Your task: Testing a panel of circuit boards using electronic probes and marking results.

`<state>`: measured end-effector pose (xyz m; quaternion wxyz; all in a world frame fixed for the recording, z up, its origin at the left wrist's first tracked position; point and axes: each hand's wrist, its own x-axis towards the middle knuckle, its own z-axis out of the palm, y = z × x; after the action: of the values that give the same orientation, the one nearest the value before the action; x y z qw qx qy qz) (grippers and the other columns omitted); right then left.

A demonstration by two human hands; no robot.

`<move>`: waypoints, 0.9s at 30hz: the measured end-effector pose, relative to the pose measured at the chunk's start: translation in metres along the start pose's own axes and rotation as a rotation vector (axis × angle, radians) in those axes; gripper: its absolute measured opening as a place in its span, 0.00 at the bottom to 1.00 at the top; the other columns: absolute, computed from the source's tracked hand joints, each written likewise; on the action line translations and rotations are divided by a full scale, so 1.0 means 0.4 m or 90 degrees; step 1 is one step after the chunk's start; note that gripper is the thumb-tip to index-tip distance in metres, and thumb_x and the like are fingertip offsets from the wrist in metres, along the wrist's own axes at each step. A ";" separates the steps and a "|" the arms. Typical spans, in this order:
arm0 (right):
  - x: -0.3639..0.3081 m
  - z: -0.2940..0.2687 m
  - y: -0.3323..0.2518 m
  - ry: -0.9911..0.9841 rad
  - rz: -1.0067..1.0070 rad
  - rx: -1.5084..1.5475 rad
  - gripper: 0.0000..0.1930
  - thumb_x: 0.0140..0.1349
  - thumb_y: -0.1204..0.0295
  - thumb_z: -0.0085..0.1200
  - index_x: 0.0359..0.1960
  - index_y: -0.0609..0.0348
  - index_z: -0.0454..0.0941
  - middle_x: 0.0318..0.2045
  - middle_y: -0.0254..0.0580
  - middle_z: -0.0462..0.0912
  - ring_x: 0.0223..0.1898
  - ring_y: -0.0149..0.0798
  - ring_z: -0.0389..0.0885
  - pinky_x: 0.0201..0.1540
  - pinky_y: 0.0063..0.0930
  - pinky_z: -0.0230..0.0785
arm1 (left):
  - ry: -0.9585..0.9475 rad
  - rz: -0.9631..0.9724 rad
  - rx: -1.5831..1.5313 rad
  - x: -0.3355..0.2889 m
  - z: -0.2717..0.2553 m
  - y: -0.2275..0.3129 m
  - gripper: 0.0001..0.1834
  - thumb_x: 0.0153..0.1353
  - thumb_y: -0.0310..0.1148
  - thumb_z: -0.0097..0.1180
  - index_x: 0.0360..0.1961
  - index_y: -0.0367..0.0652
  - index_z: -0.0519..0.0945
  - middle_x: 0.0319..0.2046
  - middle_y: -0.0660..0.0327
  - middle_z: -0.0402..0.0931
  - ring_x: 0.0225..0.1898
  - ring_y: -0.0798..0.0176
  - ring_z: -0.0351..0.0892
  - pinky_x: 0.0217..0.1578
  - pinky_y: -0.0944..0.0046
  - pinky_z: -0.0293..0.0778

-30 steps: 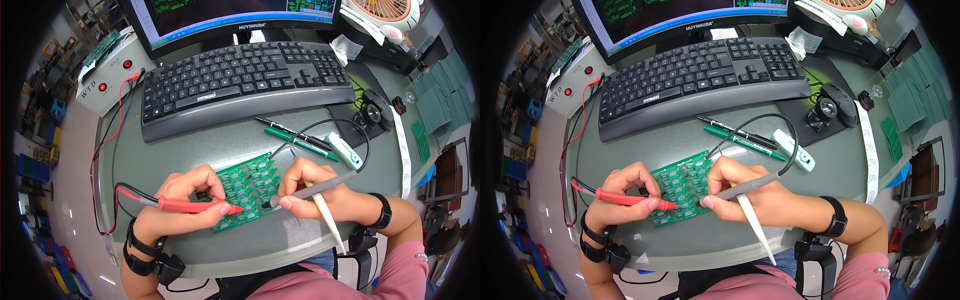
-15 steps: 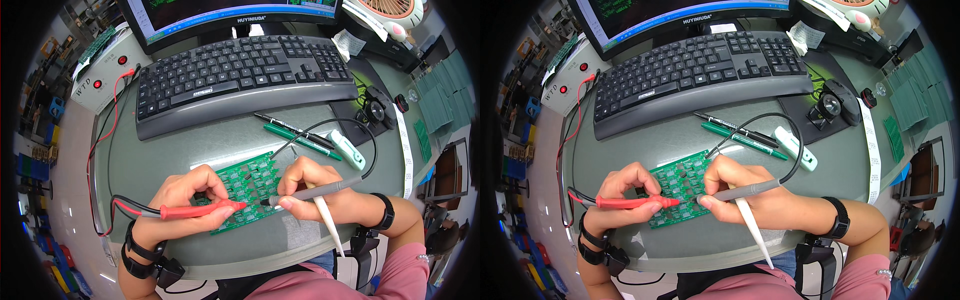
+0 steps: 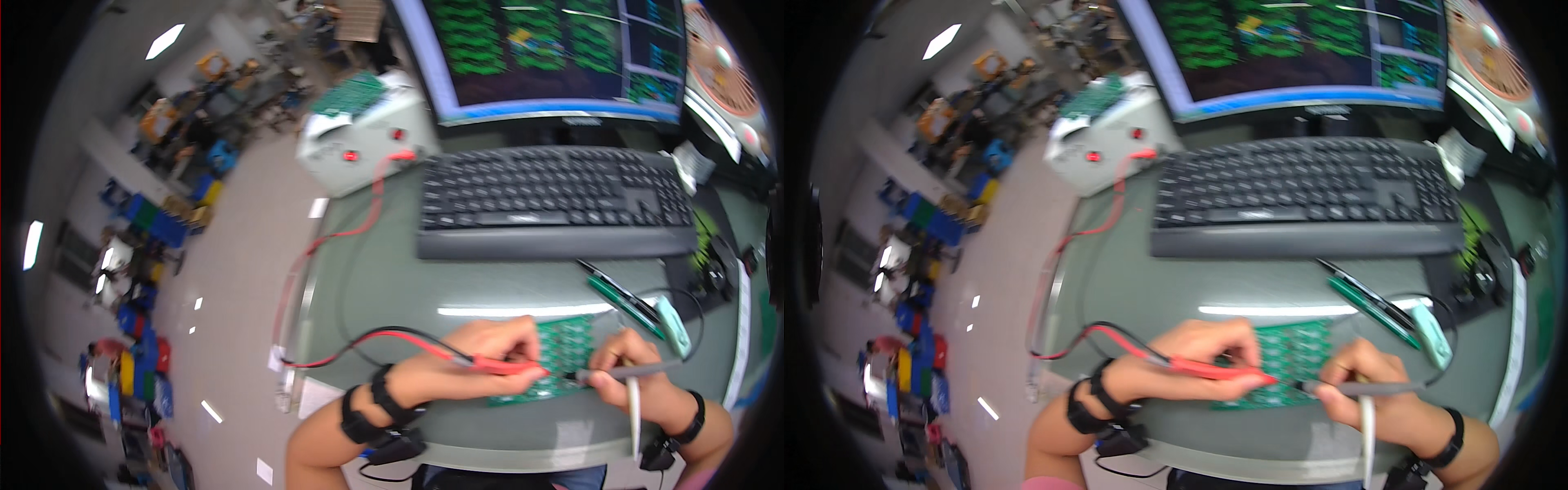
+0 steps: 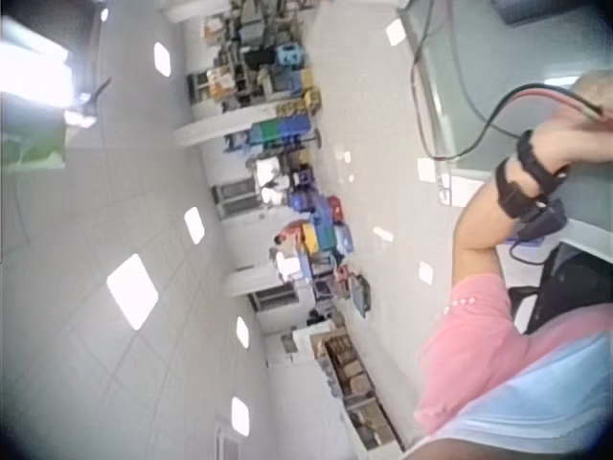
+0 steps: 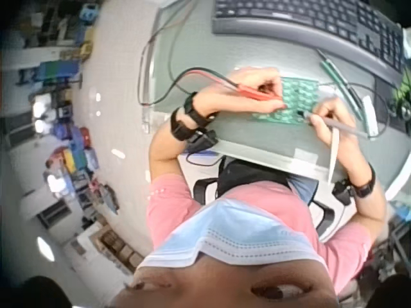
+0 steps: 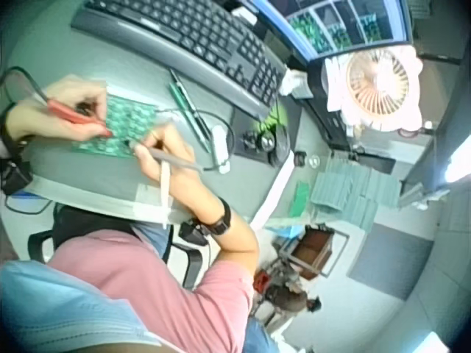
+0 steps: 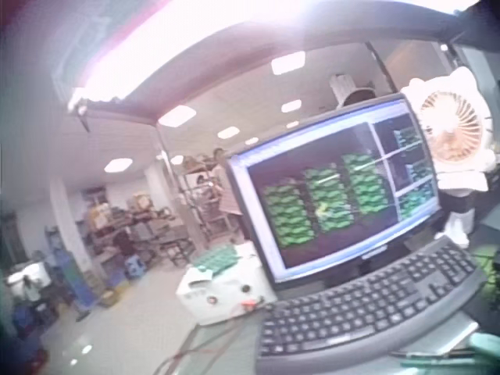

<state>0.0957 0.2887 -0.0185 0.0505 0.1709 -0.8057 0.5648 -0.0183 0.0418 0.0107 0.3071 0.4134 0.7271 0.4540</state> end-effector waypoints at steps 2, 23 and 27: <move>-0.001 0.006 0.003 0.007 -0.023 0.038 0.12 0.57 0.74 0.61 0.31 0.60 0.67 0.23 0.38 0.77 0.23 0.28 0.75 0.25 0.22 0.67 | 0.020 0.009 -0.016 -0.002 0.013 0.000 0.14 0.59 0.39 0.60 0.33 0.40 0.73 0.26 0.62 0.77 0.26 0.70 0.77 0.27 0.69 0.71; 0.040 -0.007 -0.033 -0.063 0.041 -0.003 0.12 0.58 0.73 0.60 0.32 0.57 0.66 0.27 0.36 0.78 0.27 0.29 0.76 0.27 0.23 0.66 | 0.052 0.037 0.011 0.002 -0.006 0.007 0.11 0.54 0.31 0.64 0.30 0.40 0.73 0.25 0.63 0.77 0.26 0.71 0.77 0.28 0.70 0.72; 0.021 -0.012 -0.029 -0.058 0.036 -0.009 0.12 0.58 0.72 0.60 0.32 0.56 0.66 0.27 0.36 0.78 0.26 0.28 0.75 0.27 0.22 0.66 | 0.069 -0.007 0.013 0.005 0.012 0.012 0.12 0.52 0.29 0.64 0.29 0.40 0.71 0.24 0.63 0.78 0.26 0.70 0.78 0.28 0.70 0.72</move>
<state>0.0910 0.2877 -0.0041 -0.0011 0.1735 -0.8158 0.5516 -0.0137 0.0466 0.0131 0.2654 0.3871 0.7496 0.4667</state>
